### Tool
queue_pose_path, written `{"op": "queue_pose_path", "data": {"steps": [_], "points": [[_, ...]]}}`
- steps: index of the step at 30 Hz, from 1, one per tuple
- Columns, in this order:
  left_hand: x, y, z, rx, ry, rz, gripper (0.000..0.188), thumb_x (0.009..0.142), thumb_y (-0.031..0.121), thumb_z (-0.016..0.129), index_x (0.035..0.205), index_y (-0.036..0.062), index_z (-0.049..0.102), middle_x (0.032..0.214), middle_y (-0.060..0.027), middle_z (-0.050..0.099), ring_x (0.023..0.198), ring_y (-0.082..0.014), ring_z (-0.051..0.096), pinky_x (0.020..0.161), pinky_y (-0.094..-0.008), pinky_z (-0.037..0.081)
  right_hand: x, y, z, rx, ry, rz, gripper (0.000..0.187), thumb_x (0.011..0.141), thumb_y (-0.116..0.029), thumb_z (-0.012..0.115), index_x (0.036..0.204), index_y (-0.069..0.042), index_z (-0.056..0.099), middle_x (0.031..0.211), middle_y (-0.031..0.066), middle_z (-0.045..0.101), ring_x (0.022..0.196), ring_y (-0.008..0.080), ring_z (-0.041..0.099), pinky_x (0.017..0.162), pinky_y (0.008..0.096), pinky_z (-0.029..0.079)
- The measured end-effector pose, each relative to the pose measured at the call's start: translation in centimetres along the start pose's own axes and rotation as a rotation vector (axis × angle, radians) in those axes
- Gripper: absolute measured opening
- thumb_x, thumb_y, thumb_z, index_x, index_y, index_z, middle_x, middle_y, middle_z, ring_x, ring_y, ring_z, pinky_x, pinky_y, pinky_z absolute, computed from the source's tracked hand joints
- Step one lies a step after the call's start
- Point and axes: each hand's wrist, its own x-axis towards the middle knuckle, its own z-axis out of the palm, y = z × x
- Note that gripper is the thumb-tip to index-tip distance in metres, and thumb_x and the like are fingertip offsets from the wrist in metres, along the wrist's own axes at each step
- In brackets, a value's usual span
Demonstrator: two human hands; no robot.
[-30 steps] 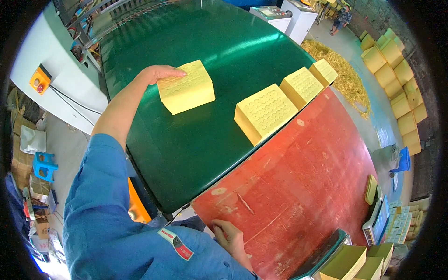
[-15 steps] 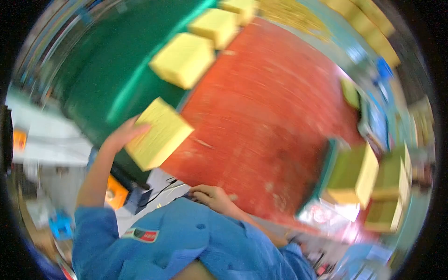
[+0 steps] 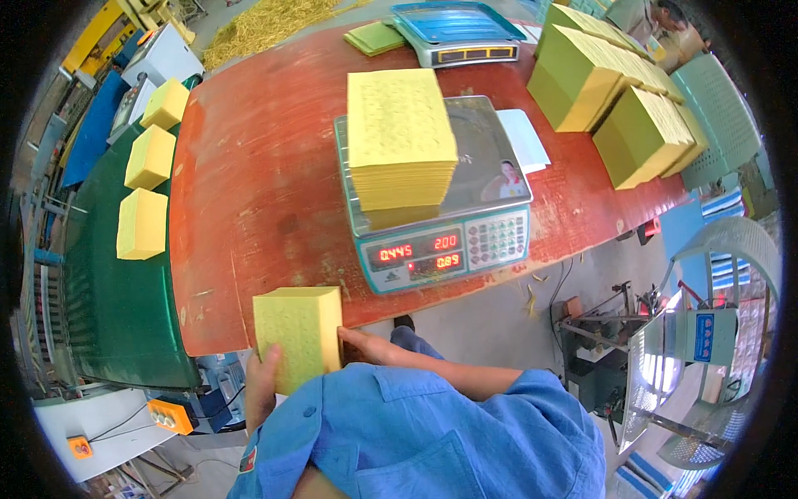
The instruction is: The person is weighing stacks of yellow paper blocks and moving them between a conveyor belt and a work surface.
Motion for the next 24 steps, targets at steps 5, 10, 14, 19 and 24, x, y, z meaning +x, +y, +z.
{"op": "queue_pose_path", "data": {"steps": [5, 10, 14, 19, 24], "points": [[-2.3, 0.6, 2.0, -0.156, -0.081, -0.046, 0.064, 0.087, 0.032, 0.065, 0.138, 0.0006, 0.044, 0.129, -0.0144, 0.056, 0.116, -0.0243, 0.055, 0.100, -0.0367, 0.043, -0.8, 1.1, -3.5, 0.032, -0.051, -0.084, 0.053, 0.104, -0.037, 0.040, 0.142, -0.001, 0.040, 0.138, 0.0151, 0.052, 0.122, 0.0281, 0.053, 0.102, 0.0442, 0.043], [-5.0, -2.8, 0.4, -0.538, -0.052, -0.145, 0.062, 0.096, 0.037, 0.054, 0.144, 0.0021, 0.037, 0.140, -0.0144, 0.049, 0.126, -0.0282, 0.051, 0.105, -0.0406, 0.041, 1.4, 3.2, -4.0, -0.017, -0.069, -0.166, 0.050, 0.103, -0.035, 0.042, 0.139, 0.000, 0.043, 0.131, 0.0150, 0.056, 0.117, 0.0258, 0.056, 0.098, 0.0419, 0.046], [-5.1, -3.3, -0.6, -0.751, -0.021, -0.067, 0.055, 0.102, 0.037, 0.043, 0.147, 0.0058, 0.035, 0.146, -0.0130, 0.045, 0.130, -0.0271, 0.048, 0.106, -0.0435, 0.041, 4.0, 4.6, -3.9, -0.106, -0.176, -0.098, 0.054, 0.102, -0.039, 0.044, 0.138, 0.001, 0.044, 0.130, 0.0161, 0.056, 0.114, 0.0262, 0.058, 0.097, 0.0412, 0.046], [-0.4, -0.7, -4.0, -0.498, 0.366, 0.255, 0.076, 0.090, 0.020, 0.066, 0.150, 0.0026, 0.022, 0.127, -0.0156, 0.053, 0.116, -0.0264, 0.056, 0.091, -0.0381, 0.050, 5.4, 5.9, -1.7, -0.721, -0.247, -0.118, 0.046, 0.100, -0.033, 0.053, 0.124, 0.006, 0.059, 0.116, 0.0176, 0.063, 0.111, 0.0273, 0.061, 0.095, 0.0388, 0.048], [5.6, 0.4, -6.6, -0.021, 0.400, 0.353, 0.084, 0.083, 0.030, 0.074, 0.149, 0.0042, 0.029, 0.127, -0.0155, 0.054, 0.116, -0.0236, 0.054, 0.096, -0.0371, 0.045, -2.3, -0.6, 9.3, -1.346, -0.297, -0.711, 0.025, 0.089, -0.014, 0.065, 0.109, 0.001, 0.066, 0.101, 0.0146, 0.069, 0.096, 0.0235, 0.066, 0.084, 0.0364, 0.052]]}}
